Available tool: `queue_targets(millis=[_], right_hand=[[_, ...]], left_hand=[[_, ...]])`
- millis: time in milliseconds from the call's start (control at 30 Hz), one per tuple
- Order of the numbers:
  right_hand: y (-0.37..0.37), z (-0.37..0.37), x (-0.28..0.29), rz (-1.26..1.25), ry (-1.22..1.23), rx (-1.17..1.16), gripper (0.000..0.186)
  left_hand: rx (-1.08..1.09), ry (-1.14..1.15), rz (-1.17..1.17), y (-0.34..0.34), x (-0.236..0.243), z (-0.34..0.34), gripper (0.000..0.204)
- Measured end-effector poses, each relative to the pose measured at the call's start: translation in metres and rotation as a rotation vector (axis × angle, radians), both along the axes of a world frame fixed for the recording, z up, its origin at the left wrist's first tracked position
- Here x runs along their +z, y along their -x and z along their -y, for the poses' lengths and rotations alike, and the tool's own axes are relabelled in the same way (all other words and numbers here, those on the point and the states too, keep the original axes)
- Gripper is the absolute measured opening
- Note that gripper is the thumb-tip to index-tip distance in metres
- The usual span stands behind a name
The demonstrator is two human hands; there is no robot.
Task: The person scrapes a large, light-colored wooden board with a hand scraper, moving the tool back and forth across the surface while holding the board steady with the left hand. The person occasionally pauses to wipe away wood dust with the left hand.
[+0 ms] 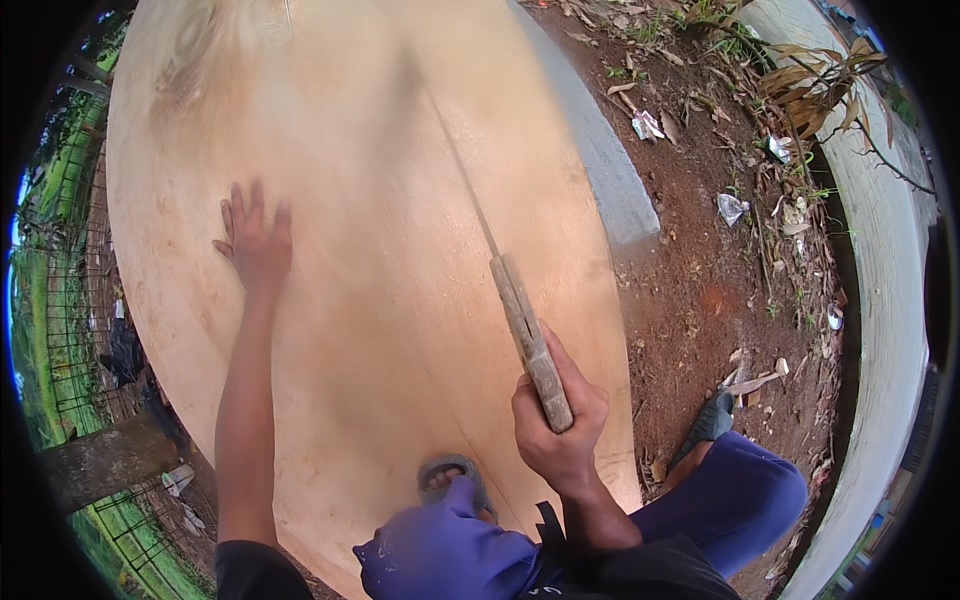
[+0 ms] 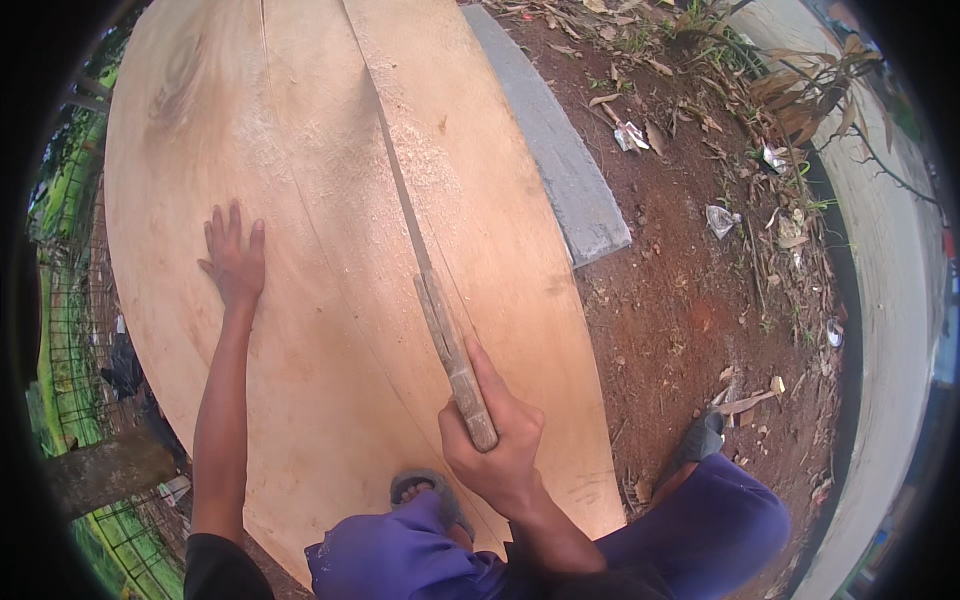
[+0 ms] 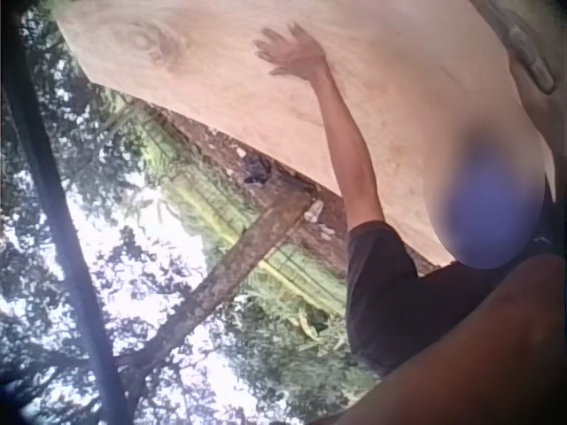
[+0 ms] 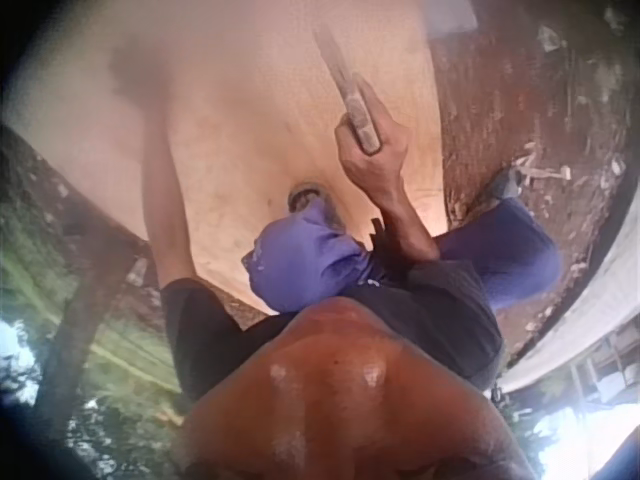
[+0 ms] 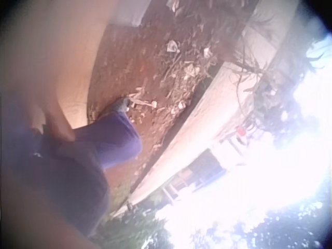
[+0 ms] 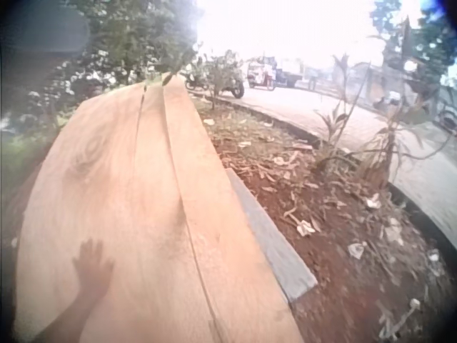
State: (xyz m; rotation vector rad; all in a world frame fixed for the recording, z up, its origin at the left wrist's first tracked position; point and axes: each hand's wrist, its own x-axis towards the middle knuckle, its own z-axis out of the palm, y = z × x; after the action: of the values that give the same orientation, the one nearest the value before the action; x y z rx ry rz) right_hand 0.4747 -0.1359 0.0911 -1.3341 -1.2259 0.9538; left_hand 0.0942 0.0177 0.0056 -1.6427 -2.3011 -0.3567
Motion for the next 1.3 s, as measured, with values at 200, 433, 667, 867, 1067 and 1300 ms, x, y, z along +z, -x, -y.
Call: queue_targets(millis=[200, 433, 667, 867, 1067, 1300], right_hand=[[0.045, -0.207, 0.015, 0.094, 0.072, 0.051, 0.018], [0.013, -0.054, -0.015, 0.049, 0.002, 0.007, 0.055], [0.045, -0.114, 0.017, 0.083, 0.097, 0.069, 0.041], [0.04, -0.209, -0.018, 0.092, -0.013, -0.039, 0.03], [-0.001, 0.022, -0.01, -0.05, -0.215, 0.029, 0.065], [0.063, -0.214, -0.031, 0.05, -0.078, -0.021, 0.036]], left_hand=[[-0.014, 0.033, 0.019, -0.019, 0.005, -0.015, 0.064], [0.027, 0.03, -0.002, -0.005, 0.001, 0.002, 0.065], [0.055, 0.078, 0.004, -0.001, 0.014, -0.006, 0.066], [-0.017, 0.089, -0.134, -0.019, -0.017, -0.028, 0.063], [0.07, -0.069, -0.274, 0.082, -0.047, -0.011, 0.066], [0.046, 0.069, -0.287, 0.042, -0.057, -0.033, 0.067]])
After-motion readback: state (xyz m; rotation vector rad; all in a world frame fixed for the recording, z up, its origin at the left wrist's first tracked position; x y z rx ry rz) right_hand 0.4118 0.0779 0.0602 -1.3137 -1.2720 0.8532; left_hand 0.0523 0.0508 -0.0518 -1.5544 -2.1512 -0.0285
